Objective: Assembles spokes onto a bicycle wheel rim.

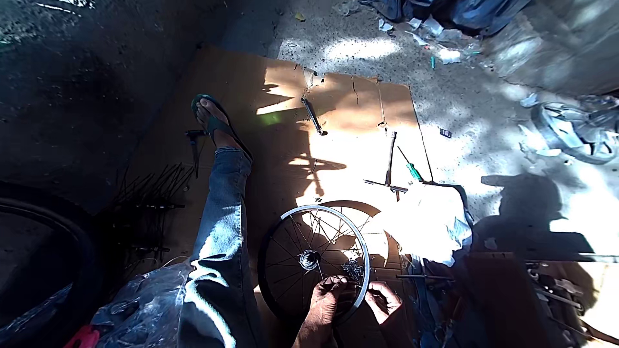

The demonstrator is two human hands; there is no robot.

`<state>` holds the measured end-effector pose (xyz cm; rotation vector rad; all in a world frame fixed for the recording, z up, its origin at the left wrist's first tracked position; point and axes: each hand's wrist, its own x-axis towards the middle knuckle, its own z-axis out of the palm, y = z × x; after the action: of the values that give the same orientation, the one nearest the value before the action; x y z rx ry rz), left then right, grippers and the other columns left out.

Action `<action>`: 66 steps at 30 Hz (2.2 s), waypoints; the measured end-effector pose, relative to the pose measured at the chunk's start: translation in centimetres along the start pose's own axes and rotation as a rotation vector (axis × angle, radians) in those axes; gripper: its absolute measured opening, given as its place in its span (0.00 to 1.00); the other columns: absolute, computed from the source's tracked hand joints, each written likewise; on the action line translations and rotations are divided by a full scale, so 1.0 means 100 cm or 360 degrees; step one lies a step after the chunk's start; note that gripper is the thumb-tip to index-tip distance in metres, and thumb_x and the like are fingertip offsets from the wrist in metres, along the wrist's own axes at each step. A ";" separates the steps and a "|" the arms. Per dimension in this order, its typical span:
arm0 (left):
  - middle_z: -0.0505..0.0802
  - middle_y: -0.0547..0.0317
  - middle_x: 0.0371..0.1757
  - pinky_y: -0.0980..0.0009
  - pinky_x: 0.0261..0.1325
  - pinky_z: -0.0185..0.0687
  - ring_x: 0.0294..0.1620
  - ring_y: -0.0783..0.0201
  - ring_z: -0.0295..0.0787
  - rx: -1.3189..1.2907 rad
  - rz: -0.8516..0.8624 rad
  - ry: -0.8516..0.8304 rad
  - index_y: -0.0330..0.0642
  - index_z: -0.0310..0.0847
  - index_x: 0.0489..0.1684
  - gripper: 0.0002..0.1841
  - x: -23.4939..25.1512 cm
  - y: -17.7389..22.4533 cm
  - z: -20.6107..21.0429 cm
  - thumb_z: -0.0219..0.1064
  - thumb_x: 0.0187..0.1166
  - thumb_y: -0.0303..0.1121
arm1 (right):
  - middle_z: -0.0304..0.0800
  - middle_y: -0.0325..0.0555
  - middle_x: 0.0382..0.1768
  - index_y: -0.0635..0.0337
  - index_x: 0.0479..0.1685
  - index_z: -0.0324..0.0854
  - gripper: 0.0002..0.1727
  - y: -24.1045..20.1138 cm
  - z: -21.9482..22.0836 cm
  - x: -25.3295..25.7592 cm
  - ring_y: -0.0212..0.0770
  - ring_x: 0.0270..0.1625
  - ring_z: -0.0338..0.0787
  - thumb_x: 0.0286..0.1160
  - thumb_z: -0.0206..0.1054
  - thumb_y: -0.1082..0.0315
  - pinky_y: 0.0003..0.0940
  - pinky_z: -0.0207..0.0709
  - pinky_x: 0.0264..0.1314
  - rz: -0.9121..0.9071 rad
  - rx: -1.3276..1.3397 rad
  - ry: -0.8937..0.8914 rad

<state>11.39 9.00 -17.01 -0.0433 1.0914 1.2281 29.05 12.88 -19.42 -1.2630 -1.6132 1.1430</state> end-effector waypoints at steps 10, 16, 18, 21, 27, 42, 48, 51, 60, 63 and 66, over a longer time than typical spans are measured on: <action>0.95 0.34 0.49 0.52 0.50 0.95 0.45 0.43 0.97 0.0005 -0.0005 0.0035 0.27 0.84 0.55 0.10 0.000 0.005 0.000 0.65 0.84 0.24 | 0.87 0.52 0.55 0.67 0.51 0.86 0.15 0.000 -0.001 0.006 0.34 0.47 0.92 0.65 0.74 0.72 0.26 0.91 0.45 -0.0043 -0.0095 -0.0108; 0.96 0.35 0.48 0.53 0.49 0.95 0.45 0.45 0.97 0.0067 -0.0038 0.0049 0.27 0.85 0.54 0.10 -0.004 0.008 0.000 0.65 0.84 0.26 | 0.91 0.45 0.45 0.62 0.39 0.92 0.07 0.008 -0.004 0.009 0.27 0.46 0.90 0.68 0.72 0.69 0.19 0.87 0.48 -0.0239 -0.0243 -0.0081; 0.96 0.36 0.48 0.53 0.50 0.95 0.45 0.45 0.97 0.0069 -0.0048 0.0045 0.27 0.85 0.55 0.10 -0.004 0.009 0.000 0.65 0.85 0.26 | 0.90 0.47 0.50 0.62 0.43 0.91 0.09 0.004 -0.005 0.008 0.29 0.48 0.90 0.67 0.74 0.69 0.21 0.87 0.47 -0.0204 -0.0225 -0.0121; 0.96 0.36 0.48 0.53 0.49 0.95 0.45 0.45 0.97 0.0073 -0.0041 0.0042 0.28 0.85 0.55 0.10 -0.004 0.009 -0.001 0.66 0.84 0.26 | 0.89 0.48 0.50 0.63 0.47 0.89 0.12 0.001 -0.003 0.007 0.30 0.42 0.90 0.63 0.74 0.72 0.22 0.88 0.40 -0.0109 -0.0171 -0.0152; 0.96 0.36 0.47 0.53 0.49 0.95 0.44 0.45 0.98 0.0089 -0.0057 0.0064 0.28 0.84 0.55 0.10 -0.006 0.013 0.000 0.65 0.85 0.27 | 0.89 0.49 0.51 0.63 0.47 0.89 0.11 0.001 -0.004 0.008 0.30 0.48 0.91 0.68 0.74 0.69 0.22 0.89 0.47 -0.0150 -0.0225 -0.0189; 0.95 0.35 0.48 0.51 0.48 0.95 0.44 0.43 0.97 0.0174 -0.0036 0.0139 0.27 0.81 0.57 0.11 -0.006 0.013 -0.005 0.67 0.83 0.25 | 0.89 0.47 0.45 0.62 0.41 0.91 0.08 0.010 -0.003 0.012 0.27 0.41 0.89 0.69 0.70 0.69 0.19 0.85 0.41 -0.0189 -0.0266 -0.0180; 0.91 0.50 0.66 0.47 0.64 0.84 0.64 0.49 0.90 0.2647 -0.0242 0.0593 0.47 0.74 0.79 0.38 -0.031 0.065 0.022 0.64 0.76 0.65 | 0.90 0.54 0.49 0.70 0.47 0.86 0.13 0.008 0.002 0.010 0.34 0.47 0.92 0.62 0.70 0.76 0.26 0.89 0.47 -0.0122 -0.0120 -0.0163; 0.91 0.51 0.67 0.51 0.64 0.83 0.68 0.50 0.87 0.3065 0.0497 0.0442 0.46 0.81 0.73 0.25 -0.034 0.050 0.033 0.63 0.82 0.48 | 0.93 0.51 0.48 0.66 0.41 0.91 0.09 0.014 -0.001 0.012 0.33 0.51 0.92 0.67 0.69 0.73 0.24 0.87 0.54 -0.0201 -0.0251 -0.0135; 0.91 0.47 0.58 0.49 0.66 0.83 0.62 0.48 0.89 0.2822 0.0680 -0.0722 0.40 0.88 0.52 0.16 0.017 0.056 0.036 0.56 0.89 0.39 | 0.93 0.48 0.52 0.67 0.57 0.87 0.16 -0.007 -0.007 0.009 0.37 0.44 0.95 0.70 0.74 0.73 0.34 0.92 0.50 0.0204 0.0121 -0.0218; 0.87 0.42 0.67 0.45 0.69 0.81 0.68 0.43 0.86 0.2983 0.0535 -0.0906 0.37 0.84 0.60 0.18 0.016 0.065 0.039 0.51 0.92 0.39 | 0.93 0.48 0.52 0.66 0.57 0.87 0.18 -0.008 -0.003 0.008 0.35 0.44 0.95 0.66 0.75 0.75 0.32 0.92 0.50 0.0200 0.0081 -0.0198; 0.85 0.44 0.69 0.47 0.75 0.77 0.74 0.46 0.80 0.2905 0.0478 -0.0855 0.38 0.81 0.64 0.18 0.014 0.061 0.041 0.55 0.87 0.39 | 0.92 0.47 0.51 0.64 0.53 0.89 0.14 -0.009 -0.002 0.007 0.34 0.46 0.94 0.67 0.74 0.73 0.30 0.91 0.52 0.0223 -0.0025 -0.0210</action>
<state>9.24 14.78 -12.76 1.7503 1.3628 0.0633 28.83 13.55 -18.46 -1.3533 -1.6528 1.3267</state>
